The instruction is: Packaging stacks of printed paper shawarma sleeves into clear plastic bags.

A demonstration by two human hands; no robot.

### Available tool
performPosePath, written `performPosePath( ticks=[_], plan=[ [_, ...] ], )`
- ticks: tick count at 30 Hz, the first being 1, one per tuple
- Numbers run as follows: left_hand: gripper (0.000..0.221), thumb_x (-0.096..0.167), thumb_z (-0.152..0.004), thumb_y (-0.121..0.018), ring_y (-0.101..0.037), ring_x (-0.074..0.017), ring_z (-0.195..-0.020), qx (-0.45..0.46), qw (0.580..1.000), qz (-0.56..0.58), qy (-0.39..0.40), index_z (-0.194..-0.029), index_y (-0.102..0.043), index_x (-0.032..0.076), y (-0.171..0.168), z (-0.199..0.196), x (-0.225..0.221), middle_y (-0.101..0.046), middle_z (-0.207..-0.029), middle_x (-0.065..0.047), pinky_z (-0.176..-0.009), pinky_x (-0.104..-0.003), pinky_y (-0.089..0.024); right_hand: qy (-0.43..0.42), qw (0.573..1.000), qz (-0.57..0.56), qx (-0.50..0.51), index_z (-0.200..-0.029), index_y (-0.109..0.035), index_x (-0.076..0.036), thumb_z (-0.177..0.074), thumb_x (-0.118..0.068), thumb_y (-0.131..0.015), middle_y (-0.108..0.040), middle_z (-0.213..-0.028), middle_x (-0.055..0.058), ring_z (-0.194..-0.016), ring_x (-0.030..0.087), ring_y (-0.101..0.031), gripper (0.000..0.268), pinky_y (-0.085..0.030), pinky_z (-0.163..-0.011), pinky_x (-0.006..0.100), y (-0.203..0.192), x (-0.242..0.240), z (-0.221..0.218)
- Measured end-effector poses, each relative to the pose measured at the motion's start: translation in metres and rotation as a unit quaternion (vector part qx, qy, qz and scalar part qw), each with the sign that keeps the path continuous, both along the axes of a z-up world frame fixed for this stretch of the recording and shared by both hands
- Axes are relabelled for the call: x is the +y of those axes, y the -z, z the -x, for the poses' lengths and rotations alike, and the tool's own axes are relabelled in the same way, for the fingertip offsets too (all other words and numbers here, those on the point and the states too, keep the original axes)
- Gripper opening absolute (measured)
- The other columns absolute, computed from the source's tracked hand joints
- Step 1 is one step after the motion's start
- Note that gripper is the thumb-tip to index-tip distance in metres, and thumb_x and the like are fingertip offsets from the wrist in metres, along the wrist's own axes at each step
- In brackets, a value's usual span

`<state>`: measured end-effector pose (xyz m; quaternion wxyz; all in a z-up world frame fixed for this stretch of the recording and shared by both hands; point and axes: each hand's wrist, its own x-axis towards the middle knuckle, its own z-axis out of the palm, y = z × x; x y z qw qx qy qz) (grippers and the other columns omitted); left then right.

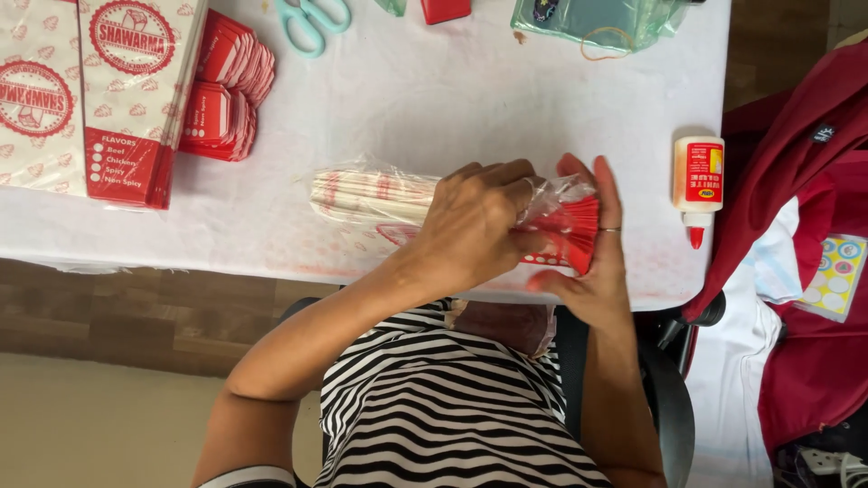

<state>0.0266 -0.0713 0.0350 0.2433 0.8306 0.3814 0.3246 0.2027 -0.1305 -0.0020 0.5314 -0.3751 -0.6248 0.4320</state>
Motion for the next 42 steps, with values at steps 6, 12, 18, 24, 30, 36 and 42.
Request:
performPosePath(
  ticks=[6,12,18,24,30,36,42],
  plan=[
    [0.049,0.016,-0.068,-0.093,-0.071,-0.046,-0.087,-0.084,0.99,0.064,0.097,-0.109,-0.073,-0.002,-0.049,0.012,-0.002,-0.07,-0.103,-0.018,-0.073,-0.054,-0.056,0.016,0.988,-0.058,-0.142,-0.154,-0.021,0.009,-0.077,-0.032,-0.084,-0.045,-0.148,0.032,-0.141,0.043,-0.045,0.109,-0.034,-0.119,0.06,-0.005,0.003,-0.007],
    [0.039,0.014,-0.086,-0.088,-0.076,-0.0152,-0.105,-0.121,0.984,0.032,0.126,-0.122,-0.074,0.016,-0.039,0.012,-0.005,-0.066,-0.128,0.001,-0.084,-0.029,-0.061,-0.005,0.963,-0.038,-0.267,-0.147,-0.026,0.0,-0.087,-0.024,-0.081,-0.036,-0.145,0.022,-0.141,0.035,-0.043,0.085,-0.045,-0.116,0.044,-0.021,-0.001,-0.013],
    [0.023,0.024,-0.088,-0.085,-0.077,-0.0091,-0.096,-0.177,0.979,0.058,0.087,-0.11,-0.079,0.023,-0.038,0.009,-0.008,-0.073,-0.114,0.01,-0.076,-0.028,-0.059,-0.055,0.988,0.006,-0.147,-0.165,-0.008,-0.005,-0.08,-0.051,-0.069,-0.001,-0.176,0.01,-0.157,0.03,-0.038,0.114,-0.052,-0.119,0.04,-0.035,-0.002,-0.008],
    [0.016,0.018,-0.085,-0.085,-0.074,-0.0191,-0.092,-0.182,0.983,-0.003,0.036,-0.098,-0.08,0.025,-0.065,0.015,-0.005,-0.074,-0.108,0.01,-0.076,-0.039,-0.055,0.034,0.974,-0.097,-0.201,-0.147,-0.045,0.01,-0.088,-0.03,-0.072,-0.052,-0.139,0.022,-0.129,0.029,-0.052,0.077,-0.043,-0.114,0.036,-0.095,0.007,-0.007],
    [0.014,0.02,-0.093,-0.078,-0.074,-0.0152,-0.096,-0.44,0.88,0.138,0.114,-0.104,-0.075,0.012,-0.084,0.02,-0.004,-0.073,-0.103,-0.007,-0.092,-0.026,-0.063,-0.03,0.971,-0.038,-0.235,-0.152,-0.038,0.014,-0.076,0.008,-0.081,-0.055,-0.144,0.029,-0.138,0.031,-0.056,0.087,-0.049,-0.12,0.035,-0.178,0.015,0.006],
    [0.011,0.01,-0.089,-0.082,-0.074,-0.0114,-0.098,-0.573,0.802,0.165,0.04,-0.098,-0.077,0.014,-0.055,0.011,-0.005,-0.076,-0.102,-0.005,-0.094,-0.02,-0.063,-0.075,0.911,-0.164,-0.371,-0.139,-0.054,0.019,-0.077,-0.006,-0.089,-0.057,-0.146,0.038,-0.141,0.045,-0.059,0.075,-0.05,-0.123,0.049,-0.185,0.029,0.008],
    [0.014,0.02,-0.082,-0.085,-0.067,-0.0017,-0.086,-0.606,0.78,0.158,-0.009,-0.09,-0.073,0.021,-0.064,-0.007,-0.009,-0.07,-0.092,0.006,-0.081,-0.013,-0.054,-0.025,0.893,-0.151,-0.422,-0.155,-0.045,0.017,-0.084,-0.012,-0.09,-0.045,-0.16,0.036,-0.151,0.042,-0.046,0.089,-0.047,-0.12,0.05,-0.184,0.029,0.014]
  ],
)
